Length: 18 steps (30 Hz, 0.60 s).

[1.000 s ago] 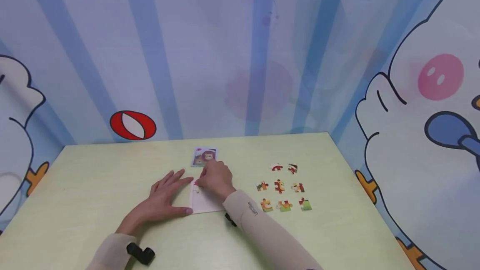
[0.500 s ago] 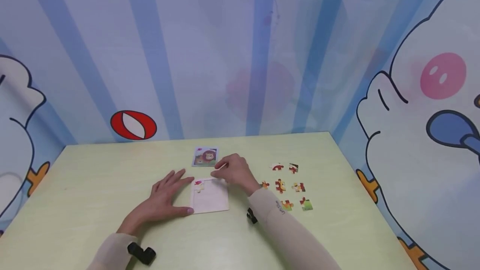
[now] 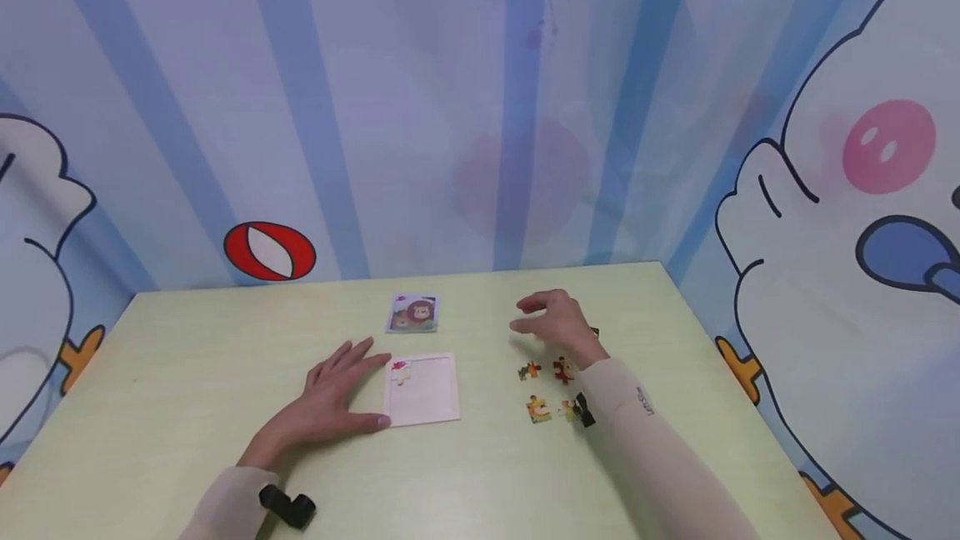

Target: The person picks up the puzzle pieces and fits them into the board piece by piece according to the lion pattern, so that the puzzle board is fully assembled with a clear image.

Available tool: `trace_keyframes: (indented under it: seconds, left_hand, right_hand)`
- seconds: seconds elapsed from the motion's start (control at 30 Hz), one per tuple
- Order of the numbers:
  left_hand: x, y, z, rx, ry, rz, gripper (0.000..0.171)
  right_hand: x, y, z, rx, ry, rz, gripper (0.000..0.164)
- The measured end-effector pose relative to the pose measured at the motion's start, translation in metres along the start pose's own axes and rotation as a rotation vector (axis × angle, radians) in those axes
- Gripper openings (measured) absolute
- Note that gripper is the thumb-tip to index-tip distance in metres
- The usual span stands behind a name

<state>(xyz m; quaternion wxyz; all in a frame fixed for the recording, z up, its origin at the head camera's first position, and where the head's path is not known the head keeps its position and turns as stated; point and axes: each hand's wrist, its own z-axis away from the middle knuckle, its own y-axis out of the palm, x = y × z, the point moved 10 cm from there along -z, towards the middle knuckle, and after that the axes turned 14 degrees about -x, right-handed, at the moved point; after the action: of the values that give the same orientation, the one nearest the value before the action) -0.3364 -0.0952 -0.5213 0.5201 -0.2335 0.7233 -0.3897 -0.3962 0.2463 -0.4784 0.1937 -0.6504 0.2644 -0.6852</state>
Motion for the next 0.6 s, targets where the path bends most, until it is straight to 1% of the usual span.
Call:
trace_keyframes:
  seconds: [0.1,0.33,0.47,0.6]
  left_hand:
    - [0.001,0.001,-0.001,0.004,-0.011,0.004,0.094]
    - [0.003,0.003,0.000,0.012,-0.016,0.006,0.094]
    - [0.002,0.003,0.000,0.015,-0.020,0.018,0.094]
    - [0.002,0.001,-0.001,0.012,-0.022,0.019,0.094]
  right_hand:
    - [-0.013,-0.012,-0.002,-0.004,0.012,0.020,0.052]
    - [-0.040,-0.032,-0.002,-0.018,0.045,0.097,0.052]
    - [-0.046,-0.038,-0.003,-0.014,0.041,0.121,0.051]
    - [-0.050,-0.038,-0.005,-0.005,0.037,0.148,0.047]
